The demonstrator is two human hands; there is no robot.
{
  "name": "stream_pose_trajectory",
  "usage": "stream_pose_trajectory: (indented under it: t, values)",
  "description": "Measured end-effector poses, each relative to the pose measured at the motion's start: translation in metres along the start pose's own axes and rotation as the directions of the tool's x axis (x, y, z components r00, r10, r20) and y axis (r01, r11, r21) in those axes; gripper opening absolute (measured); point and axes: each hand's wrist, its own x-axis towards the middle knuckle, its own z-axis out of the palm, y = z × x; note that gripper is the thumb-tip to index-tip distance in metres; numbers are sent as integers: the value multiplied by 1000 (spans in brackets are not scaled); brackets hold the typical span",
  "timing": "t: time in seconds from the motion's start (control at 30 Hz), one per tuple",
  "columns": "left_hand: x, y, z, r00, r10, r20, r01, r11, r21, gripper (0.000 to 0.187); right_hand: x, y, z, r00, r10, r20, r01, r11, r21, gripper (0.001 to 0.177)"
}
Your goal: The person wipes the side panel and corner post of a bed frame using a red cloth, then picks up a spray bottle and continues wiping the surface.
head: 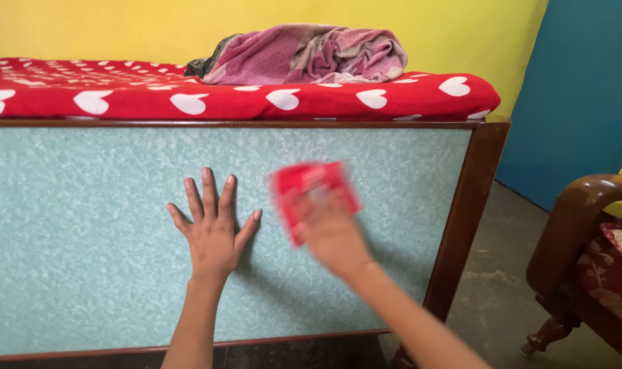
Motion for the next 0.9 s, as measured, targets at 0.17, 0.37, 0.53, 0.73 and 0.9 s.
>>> stream_pose_trajectory:
  t: [0.17,0.37,0.53,0.73,0.9]
  values:
    - [2,-2,-5,999,5,38,-5,1000,1,84,-3,-11,14,962,-270,49,274,952,-137,64]
    - [1,3,-7,999,-11,49,13,999,-41,83,-56,106,-36,935,305,-183,-334,930,-155,68]
    - [3,2,-5,999,6,33,-5,1000,-20,84,-76,122,-56,793,549,-265,-594,793,-137,75]
    - [1,5,-7,999,-3,40,4,1000,-19,82,-17,63,-45,863,419,-283,-450,892,-52,72]
    - [0,14,-9,998,-11,-54,13,1000,29,77,19,-1,-57,999,38,3,-38,998,43,70]
